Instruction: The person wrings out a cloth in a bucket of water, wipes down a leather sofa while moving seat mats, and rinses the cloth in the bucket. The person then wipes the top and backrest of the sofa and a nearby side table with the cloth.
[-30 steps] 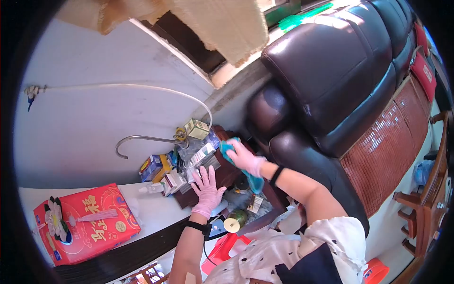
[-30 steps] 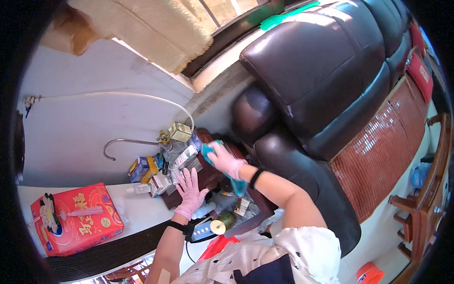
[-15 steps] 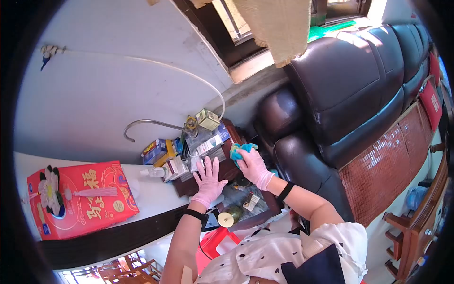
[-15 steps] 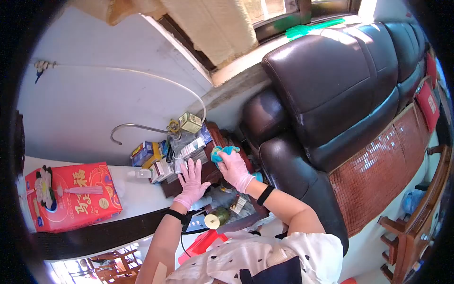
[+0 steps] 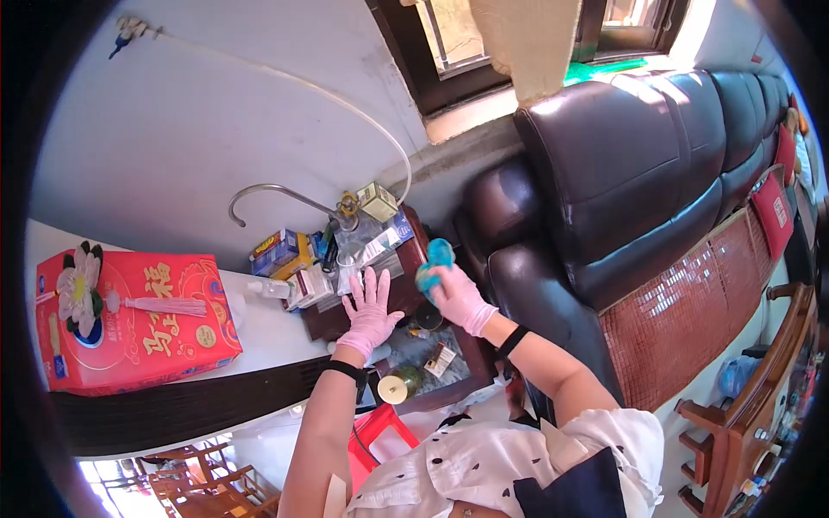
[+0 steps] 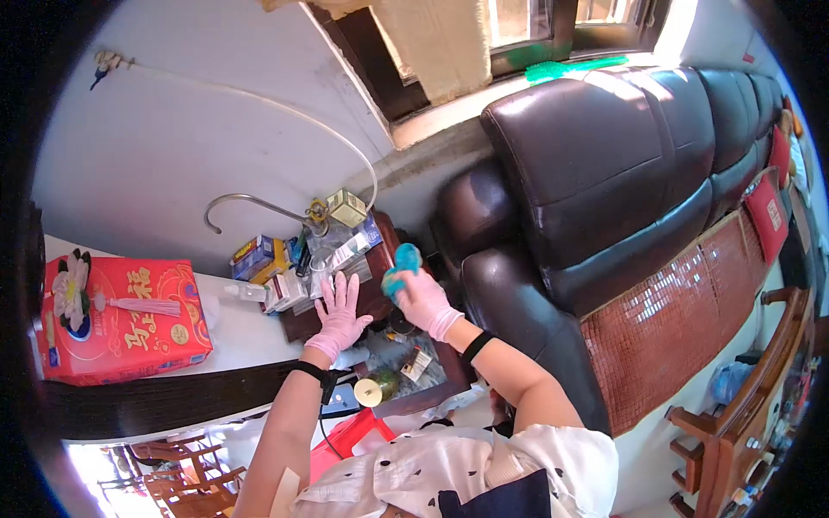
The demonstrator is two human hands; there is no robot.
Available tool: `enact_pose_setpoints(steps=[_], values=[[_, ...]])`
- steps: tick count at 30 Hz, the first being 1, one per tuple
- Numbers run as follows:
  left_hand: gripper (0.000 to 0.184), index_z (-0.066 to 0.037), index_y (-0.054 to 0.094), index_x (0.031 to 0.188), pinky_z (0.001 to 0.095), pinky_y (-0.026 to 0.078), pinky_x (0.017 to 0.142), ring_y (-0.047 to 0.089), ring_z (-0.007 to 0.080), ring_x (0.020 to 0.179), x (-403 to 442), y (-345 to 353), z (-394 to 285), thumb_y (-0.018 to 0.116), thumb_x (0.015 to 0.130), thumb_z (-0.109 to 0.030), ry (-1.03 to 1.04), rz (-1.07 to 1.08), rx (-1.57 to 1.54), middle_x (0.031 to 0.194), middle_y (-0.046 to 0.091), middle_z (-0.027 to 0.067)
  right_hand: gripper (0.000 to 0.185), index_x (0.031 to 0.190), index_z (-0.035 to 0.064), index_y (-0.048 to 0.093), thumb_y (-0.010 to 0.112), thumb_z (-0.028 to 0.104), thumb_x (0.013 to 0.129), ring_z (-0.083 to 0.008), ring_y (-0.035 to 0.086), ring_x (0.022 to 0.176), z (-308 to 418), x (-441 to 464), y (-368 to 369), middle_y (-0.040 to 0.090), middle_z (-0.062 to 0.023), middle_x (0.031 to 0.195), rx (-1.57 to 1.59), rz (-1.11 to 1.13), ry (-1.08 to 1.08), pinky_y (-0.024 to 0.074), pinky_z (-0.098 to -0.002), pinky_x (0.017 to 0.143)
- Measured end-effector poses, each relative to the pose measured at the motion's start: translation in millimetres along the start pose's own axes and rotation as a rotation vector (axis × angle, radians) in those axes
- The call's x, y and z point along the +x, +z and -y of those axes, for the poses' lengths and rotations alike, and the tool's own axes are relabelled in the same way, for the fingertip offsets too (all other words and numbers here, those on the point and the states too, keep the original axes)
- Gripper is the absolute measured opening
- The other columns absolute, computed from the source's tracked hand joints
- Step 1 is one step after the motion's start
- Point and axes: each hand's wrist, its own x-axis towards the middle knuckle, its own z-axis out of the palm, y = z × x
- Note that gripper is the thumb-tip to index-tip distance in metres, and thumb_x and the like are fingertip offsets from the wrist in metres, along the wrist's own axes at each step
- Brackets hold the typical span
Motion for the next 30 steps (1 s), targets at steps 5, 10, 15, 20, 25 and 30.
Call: enact_pose_setpoints(steps=[5,10,15,20,25,30], values=[[0.096,-0.024,-0.002,0.148,0.0669,0.007,0.104,-0.01,0.0432,0.138,-3,1,1,0.065,0.08,-0.039,0.015,-0.017,-0.022,0.154,-0.011,0.0105,0.044,0.13,0.0057,0.04,0.045,0.029,0.092,-0.042,0.038,0.121,-40,50,18,0.041,-0.0274,0.128,0.323,0.098,0.732,0.0322,-0.0408,0.105],[0.095,-0.024,0.0,0.148,0.0672,0.008,0.104,-0.01,0.043,0.139,1,1,3,0.065,0.08,-0.039,0.021,-0.027,-0.013,0.154,-0.009,0.0109,0.036,0.122,0.0124,0.05,0.054,0.015,0.086,-0.0437,0.047,0.099,-46,-5,58,0.047,-0.0247,0.109,0.104,-0.024,0.413,0.0403,-0.0498,0.085],[0.095,-0.025,-0.002,0.148,0.0668,0.006,0.105,-0.012,0.0422,0.139,-1,1,2,0.064,0.081,-0.041,0.014,-0.008,-0.017,0.154,-0.012,0.0095,0.041,0.121,-0.0032,0.04,0.052,0.005,0.083,-0.0462,0.043,0.107,36,-51,94,0.042,-0.0322,0.115,0.075,-0.336,0.706,0.0344,-0.0494,0.093],[0.093,-0.027,-0.001,0.148,0.0669,0.004,0.104,-0.013,0.0417,0.139,3,7,7,0.062,0.081,-0.044,0.03,-0.035,-0.023,0.154,-0.012,0.0085,0.05,0.13,-0.0046,0.029,0.048,0.005,0.085,-0.0457,0.036,0.115,60,-96,160,0.037,-0.0311,0.122,0.109,-0.151,0.47,0.0279,-0.0463,0.102],[0.071,-0.032,0.008,0.147,0.0676,0.002,0.103,-0.008,0.0403,0.14,10,15,27,0.038,0.089,-0.058,0.111,-0.068,-0.221,0.155,-0.002,0.0074,0.039,0.123,-0.005,0.03,0.045,0.009,0.09,-0.0433,0.041,0.105,46,-51,133,0.038,-0.0301,0.115,0.201,-0.601,0.767,0.0328,-0.0474,0.094],[0.05,-0.026,0.029,0.144,0.0544,0.014,0.109,0.013,0.0296,0.141,24,37,56,0.022,0.099,-0.047,0.23,-0.214,-0.237,0.152,0.023,0.0062,0.031,0.113,-0.0017,0.037,0.05,0.011,0.087,-0.0434,0.042,0.106,83,-89,143,0.041,-0.0294,0.114,0.223,-0.06,0.625,0.0328,-0.046,0.094]])
